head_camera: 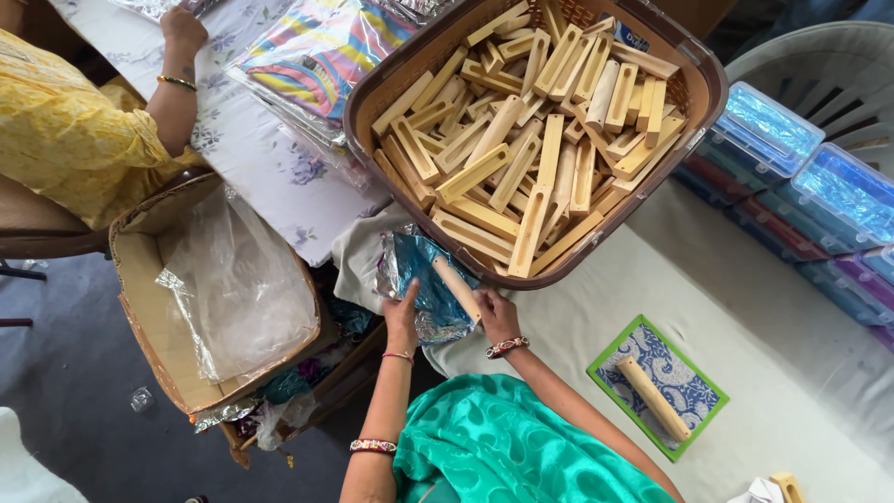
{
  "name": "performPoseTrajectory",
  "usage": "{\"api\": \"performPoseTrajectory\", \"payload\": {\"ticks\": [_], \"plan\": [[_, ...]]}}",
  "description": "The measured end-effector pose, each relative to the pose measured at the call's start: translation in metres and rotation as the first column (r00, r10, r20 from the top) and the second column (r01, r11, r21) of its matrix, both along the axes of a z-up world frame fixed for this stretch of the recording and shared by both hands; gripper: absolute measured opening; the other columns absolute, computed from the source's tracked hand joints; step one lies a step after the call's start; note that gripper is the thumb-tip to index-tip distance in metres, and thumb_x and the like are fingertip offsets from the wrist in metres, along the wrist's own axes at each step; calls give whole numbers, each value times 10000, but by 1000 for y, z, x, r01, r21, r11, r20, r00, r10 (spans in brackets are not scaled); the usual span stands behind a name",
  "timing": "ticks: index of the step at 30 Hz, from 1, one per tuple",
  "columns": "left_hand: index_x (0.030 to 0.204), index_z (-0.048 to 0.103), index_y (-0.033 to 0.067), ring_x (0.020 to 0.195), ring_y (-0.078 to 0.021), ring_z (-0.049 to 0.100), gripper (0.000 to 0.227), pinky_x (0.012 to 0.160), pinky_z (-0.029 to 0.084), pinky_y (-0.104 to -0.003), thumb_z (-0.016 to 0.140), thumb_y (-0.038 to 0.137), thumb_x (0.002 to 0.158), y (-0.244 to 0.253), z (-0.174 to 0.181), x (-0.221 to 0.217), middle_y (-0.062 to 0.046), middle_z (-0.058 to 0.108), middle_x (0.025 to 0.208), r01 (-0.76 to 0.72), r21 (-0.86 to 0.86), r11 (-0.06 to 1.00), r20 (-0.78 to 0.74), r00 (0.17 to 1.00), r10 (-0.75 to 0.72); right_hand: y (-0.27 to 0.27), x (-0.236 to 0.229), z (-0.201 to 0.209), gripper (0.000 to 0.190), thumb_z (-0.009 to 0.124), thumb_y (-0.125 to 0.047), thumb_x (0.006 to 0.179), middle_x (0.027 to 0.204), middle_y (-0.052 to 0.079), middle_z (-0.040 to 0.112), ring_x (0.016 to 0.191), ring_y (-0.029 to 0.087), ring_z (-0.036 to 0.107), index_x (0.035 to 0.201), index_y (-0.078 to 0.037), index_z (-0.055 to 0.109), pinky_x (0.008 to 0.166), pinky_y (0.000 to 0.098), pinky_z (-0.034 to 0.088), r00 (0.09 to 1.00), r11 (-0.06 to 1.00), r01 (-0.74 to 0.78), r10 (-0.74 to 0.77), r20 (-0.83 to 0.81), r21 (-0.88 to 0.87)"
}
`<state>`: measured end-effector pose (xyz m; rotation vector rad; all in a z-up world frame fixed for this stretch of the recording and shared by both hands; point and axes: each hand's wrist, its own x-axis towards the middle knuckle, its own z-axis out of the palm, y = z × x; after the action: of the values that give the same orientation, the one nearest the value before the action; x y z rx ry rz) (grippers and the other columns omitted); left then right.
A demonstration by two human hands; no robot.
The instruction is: The recorder is wrapping small wooden pieces in blue foil and placing them into wooden holders or boxes.
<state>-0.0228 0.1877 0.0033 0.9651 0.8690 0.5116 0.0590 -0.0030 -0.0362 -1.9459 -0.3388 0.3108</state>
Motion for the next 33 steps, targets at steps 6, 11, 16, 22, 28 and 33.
{"api": "performPoseTrajectory", "payload": {"ticks": [6, 11, 16, 22, 28, 33], "plan": [[1256, 597, 27, 1057, -192, 636, 387, 958, 493, -376, 727, 62, 894, 24, -21, -6, -65, 675, 1145, -166, -147, 975, 248, 948, 199, -33, -17, 41, 324, 759, -291, 918, 793, 12, 706, 659, 47, 603, 1053, 0, 709, 549, 219, 492, 943, 960, -88, 167, -289, 266], [1273, 593, 44, 1075, -186, 635, 381, 944, 510, -375, 699, 25, 908, 45, -36, -21, -45, 678, 1170, -200, -237, 951, 185, 952, 246, -48, -25, 35, 307, 747, -278, 929, 781, 16, 712, 643, 55, 618, 1031, 7, 697, 550, 221, 508, 951, 973, -29, 96, -293, 227], [1301, 599, 33, 1088, -238, 666, 392, 951, 569, -407, 673, -7, 918, 59, -41, -39, -77, 692, 1189, -285, -315, 905, 187, 917, 353, -42, -30, 46, 301, 733, -279, 936, 783, 19, 718, 622, 69, 636, 1010, 8, 683, 555, 231, 527, 974, 978, -1, 48, -223, 207], [1290, 626, 36, 1088, -240, 682, 337, 954, 571, -429, 591, 17, 955, 70, -53, -63, -77, 692, 1223, -283, -388, 877, 211, 899, 384, -22, -29, 48, 287, 732, -292, 935, 747, 61, 728, 600, 107, 665, 1000, -18, 682, 553, 268, 541, 996, 994, -57, 63, -61, 98], [1283, 614, 52, 1145, -279, 646, 320, 1021, 511, -499, 550, 148, 985, 71, -44, -72, -87, 675, 1249, -209, -627, 750, 189, 894, 407, -2, -20, 62, 308, 699, -350, 953, 809, 100, 729, 650, 220, 703, 1009, -48, 678, 600, 352, 556, 987, 998, -51, 57, 147, -46], [1301, 607, 16, 1193, -285, 635, 328, 1086, 476, -484, 555, 143, 1002, 71, -23, -82, -101, 674, 1293, -137, -574, 808, 334, 861, 383, 4, -17, 62, 292, 667, -317, 931, 1029, 92, 705, 787, 307, 697, 1089, -72, 685, 633, 417, 549, 888, 967, -77, 178, 424, -244]]}}
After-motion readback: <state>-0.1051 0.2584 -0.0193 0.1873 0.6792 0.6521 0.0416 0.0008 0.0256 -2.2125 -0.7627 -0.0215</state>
